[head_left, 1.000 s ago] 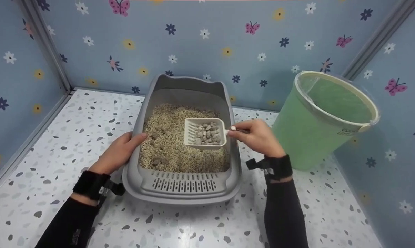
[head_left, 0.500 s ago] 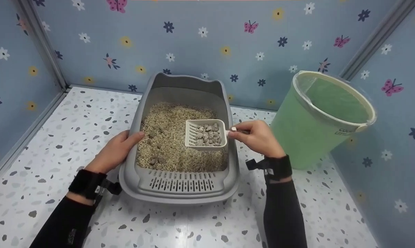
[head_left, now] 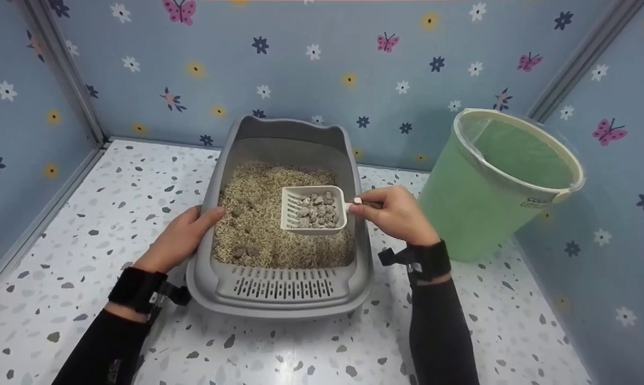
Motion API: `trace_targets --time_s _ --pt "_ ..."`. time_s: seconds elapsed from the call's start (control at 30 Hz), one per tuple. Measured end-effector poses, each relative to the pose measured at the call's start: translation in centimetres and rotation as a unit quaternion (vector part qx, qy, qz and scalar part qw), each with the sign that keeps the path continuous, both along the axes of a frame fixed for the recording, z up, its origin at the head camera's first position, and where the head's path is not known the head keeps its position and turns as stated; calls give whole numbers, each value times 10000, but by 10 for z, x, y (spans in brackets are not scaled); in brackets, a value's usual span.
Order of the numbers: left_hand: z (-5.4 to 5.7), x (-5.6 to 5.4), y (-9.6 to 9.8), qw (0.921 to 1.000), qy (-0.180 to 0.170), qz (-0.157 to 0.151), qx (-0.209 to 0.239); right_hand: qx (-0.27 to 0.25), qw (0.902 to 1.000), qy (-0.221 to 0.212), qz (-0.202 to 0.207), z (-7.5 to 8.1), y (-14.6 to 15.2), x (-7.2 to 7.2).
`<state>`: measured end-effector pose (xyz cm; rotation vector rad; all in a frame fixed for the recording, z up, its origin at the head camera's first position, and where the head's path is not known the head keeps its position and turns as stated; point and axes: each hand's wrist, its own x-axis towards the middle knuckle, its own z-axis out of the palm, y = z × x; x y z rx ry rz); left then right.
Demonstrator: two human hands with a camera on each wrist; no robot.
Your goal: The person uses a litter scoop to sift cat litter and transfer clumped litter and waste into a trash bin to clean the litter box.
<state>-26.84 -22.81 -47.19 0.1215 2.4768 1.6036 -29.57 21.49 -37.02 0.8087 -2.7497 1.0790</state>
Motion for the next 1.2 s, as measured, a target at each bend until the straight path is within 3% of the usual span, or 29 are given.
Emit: trace_targets --time_s 0.37,0.6,0.8,1.0,1.2 --pt "-1 -1 0 10000 62 -2 38 9 9993 38 -382 9 7 3" --pt "-2 -1 -2 10000 79 10 50 133 9981 250 -548 27 20 5" --pt "-3 -1 -3 10000 41 39 -17 55 9954 375 -875 51 39 7" --pt "-3 1 -4 10000 52 51 -42 117 9924 393 -1158 85 63 7" --pt "0 0 -1 9999 95 21 -40 178 9820 342 -1849 122 99 9"
